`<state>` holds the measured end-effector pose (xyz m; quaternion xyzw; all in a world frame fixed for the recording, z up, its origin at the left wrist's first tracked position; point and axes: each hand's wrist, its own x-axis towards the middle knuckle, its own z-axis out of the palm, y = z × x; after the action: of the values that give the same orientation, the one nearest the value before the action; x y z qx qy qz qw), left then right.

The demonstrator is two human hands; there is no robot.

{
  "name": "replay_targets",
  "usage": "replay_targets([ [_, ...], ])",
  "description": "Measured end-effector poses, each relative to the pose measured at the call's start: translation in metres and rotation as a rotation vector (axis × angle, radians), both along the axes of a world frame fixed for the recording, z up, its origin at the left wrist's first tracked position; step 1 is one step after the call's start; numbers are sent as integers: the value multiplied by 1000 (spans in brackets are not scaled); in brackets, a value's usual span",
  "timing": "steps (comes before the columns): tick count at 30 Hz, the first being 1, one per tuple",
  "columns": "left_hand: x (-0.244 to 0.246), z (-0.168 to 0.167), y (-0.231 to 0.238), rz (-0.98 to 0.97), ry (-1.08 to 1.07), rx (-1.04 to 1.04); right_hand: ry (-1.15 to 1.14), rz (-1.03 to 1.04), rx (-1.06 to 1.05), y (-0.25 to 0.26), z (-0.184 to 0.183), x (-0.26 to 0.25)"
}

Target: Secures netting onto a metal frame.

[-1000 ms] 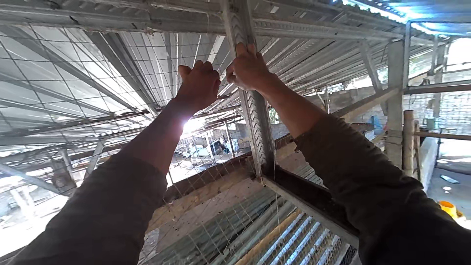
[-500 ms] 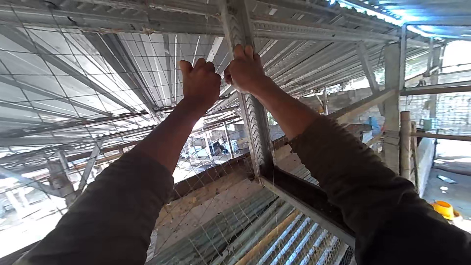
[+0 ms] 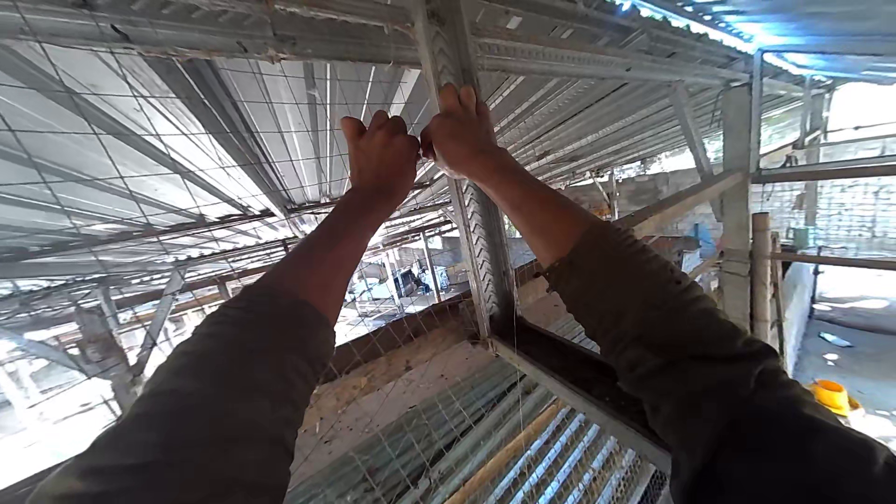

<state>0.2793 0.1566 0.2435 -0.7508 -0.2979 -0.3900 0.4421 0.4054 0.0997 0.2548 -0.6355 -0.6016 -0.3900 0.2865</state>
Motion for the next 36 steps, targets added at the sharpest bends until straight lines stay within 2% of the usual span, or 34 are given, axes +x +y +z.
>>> replay_targets([
  [8,-2,1,2,-50,49,35,18,25,-45,-3,2,1],
  [12,-10,9,-1,-143,131,12,64,237,-174,-17,15,16],
  [15,-14,14,-8,-177,154,-86,167,316,-156,-40,17,23],
  [20,-7,20,-30,-161,141,-326,229,69,-183,-73,22,29],
  [25,2,26,-62,-290,17,-570,186,-232,-371,-85,25,40],
  [28,9,32,-73,-339,-46,-683,205,-142,-342,-83,21,57],
  [32,20,38,-73,-428,-182,-824,271,-51,-219,-81,9,55],
  [36,35,41,-85,-464,-192,-862,300,102,-164,-66,5,55],
])
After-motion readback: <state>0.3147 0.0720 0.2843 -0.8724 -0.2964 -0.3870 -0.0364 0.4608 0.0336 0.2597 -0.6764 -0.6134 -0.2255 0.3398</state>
